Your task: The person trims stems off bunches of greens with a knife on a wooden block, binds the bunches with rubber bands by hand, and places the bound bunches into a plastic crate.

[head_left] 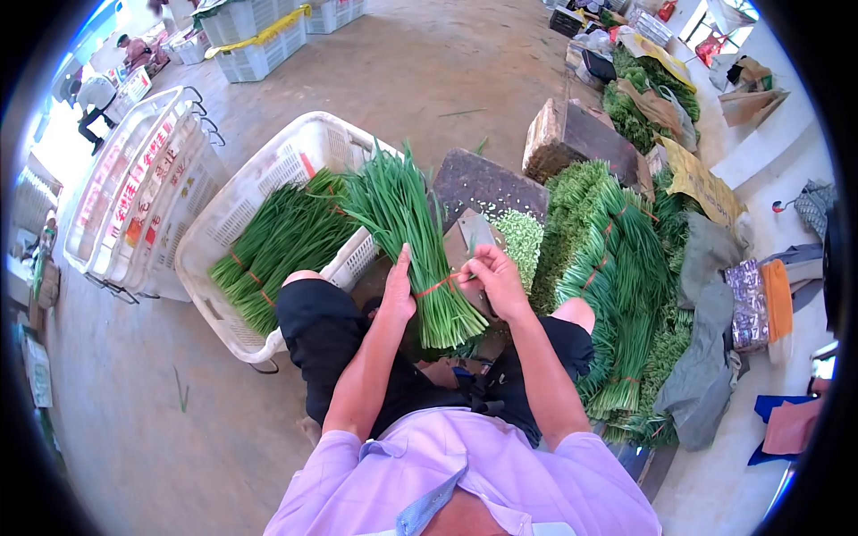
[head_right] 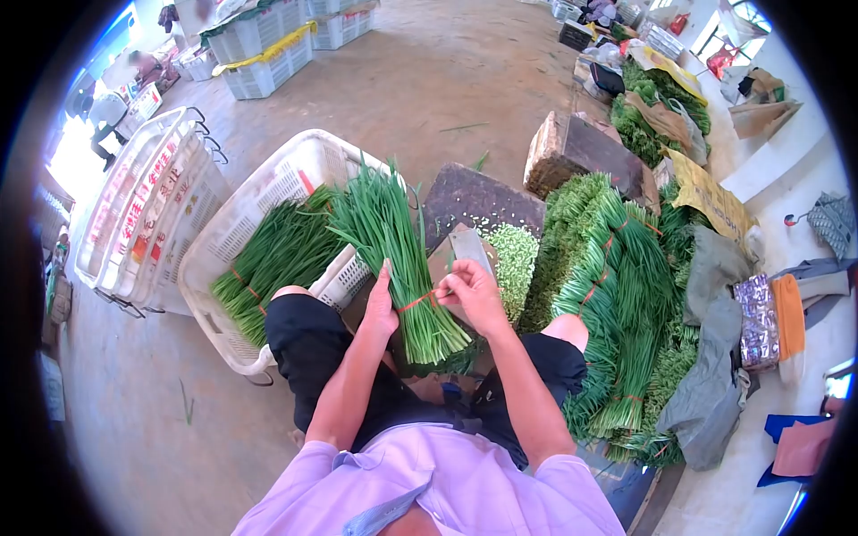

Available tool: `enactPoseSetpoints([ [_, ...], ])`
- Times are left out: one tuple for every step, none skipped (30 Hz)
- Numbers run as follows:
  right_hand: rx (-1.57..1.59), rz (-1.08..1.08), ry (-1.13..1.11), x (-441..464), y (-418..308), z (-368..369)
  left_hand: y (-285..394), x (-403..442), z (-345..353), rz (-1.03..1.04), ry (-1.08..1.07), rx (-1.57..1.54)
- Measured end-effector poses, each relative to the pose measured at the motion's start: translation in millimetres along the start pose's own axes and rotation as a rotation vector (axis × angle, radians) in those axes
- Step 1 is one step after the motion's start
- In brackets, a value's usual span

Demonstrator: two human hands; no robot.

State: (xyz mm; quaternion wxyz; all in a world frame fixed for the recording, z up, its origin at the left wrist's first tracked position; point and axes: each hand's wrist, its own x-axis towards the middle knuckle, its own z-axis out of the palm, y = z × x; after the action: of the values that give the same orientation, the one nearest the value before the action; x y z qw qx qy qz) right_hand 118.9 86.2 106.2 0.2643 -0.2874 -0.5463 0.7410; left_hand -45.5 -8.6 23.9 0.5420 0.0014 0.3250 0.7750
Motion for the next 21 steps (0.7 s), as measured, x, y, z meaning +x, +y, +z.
enactPoseSetpoints([
  [-0.001, 0.008, 0.046, 1.1, 3.4, -4.9, 0.7, -0.8, 0.2, -0.002, 0.002, -0.003],
  [-0.003, 0.011, 0.048, 0.9, 9.2, -7.5, 1.5, -1.3, 0.5, 0.002, 0.005, 0.01],
  [-0.081, 0.025, 0.049, -0.9, 11.2, -6.9, 1.7, -0.8, 0.3, 0.004, 0.007, 0.023],
  [-0.158, 0.037, 0.052, -3.2, 13.2, -6.6, 1.2, -0.5, 0.6, 0.0, 0.006, 0.022],
  [-0.244, 0.011, 0.007, -4.7, 17.7, -3.2, 0.6, -0.3, 0.8, 0.011, -0.007, 0.022],
  [-0.244, 0.013, 0.012, -5.8, 15.9, 0.9, 0.4, -1.0, 2.0, 0.021, -0.019, 0.022],
  [-0.378, 0.016, -0.043, -6.7, 13.4, 4.1, 0.5, -2.0, 2.8, 0.017, -0.018, 0.023],
  [-0.512, 0.021, -0.1, -8.8, 10.9, 7.1, 1.0, -3.2, 3.1, 0.015, -0.024, 0.034],
  [-0.572, 0.024, -0.063, -13.3, 3.6, 12.4, 1.6, -3.3, 2.7, 0.013, -0.028, 0.046],
  [-0.57, 0.028, -0.064, -16.3, 1.4, 12.4, 2.5, -2.8, 2.4, 0.012, -0.024, 0.046],
  [-0.789, -0.102, -0.111, -21.1, 0.4, 10.4, 3.2, -2.8, 1.7, 0.011, -0.018, 0.03],
  [-1.006, -0.237, -0.159, -26.6, -0.9, 8.5, 3.4, -2.1, 0.4, 0.011, -0.013, 0.013],
  [-1.134, -0.188, -0.169, -35.8, -3.7, 9.0, 4.2, -0.8, -0.8, 0.01, -0.011, 0.011],
  [-1.135, -0.184, -0.168, -38.0, 0.5, 4.8, 5.3, 0.4, -1.8, 0.008, -0.022, 0.009],
  [-1.145, -0.2, -0.174, -38.3, 4.1, 1.8, 6.6, 1.4, -1.6, 0.006, -0.034, 0.007],
  [-1.155, -0.218, -0.18, -39.6, 7.0, -2.0, 7.4, 2.0, -1.4, 0.005, -0.035, 0.006],
  [-1.141, -0.173, -0.197, -44.1, 8.2, -8.1, 8.5, 2.1, -1.6, 0.021, -0.012, 0.007],
  [-1.139, -0.172, -0.198, -50.6, -0.3, -5.2, 10.2, 2.0, -2.4, 0.038, 0.013, 0.009],
  [-0.922, 0.107, -0.289, -59.3, -14.9, 0.6, 11.1, 4.6, -5.8, 0.062, 0.028, 0.0],
  [-0.693, 0.376, -0.371, -65.9, -25.2, 4.4, 13.2, 7.6, -9.5, 0.059, 0.028, 0.001],
  [-0.75, 0.349, -0.342, -69.1, -27.9, 6.0, 15.4, 10.1, -10.6, 0.08, 0.049, -0.006],
])
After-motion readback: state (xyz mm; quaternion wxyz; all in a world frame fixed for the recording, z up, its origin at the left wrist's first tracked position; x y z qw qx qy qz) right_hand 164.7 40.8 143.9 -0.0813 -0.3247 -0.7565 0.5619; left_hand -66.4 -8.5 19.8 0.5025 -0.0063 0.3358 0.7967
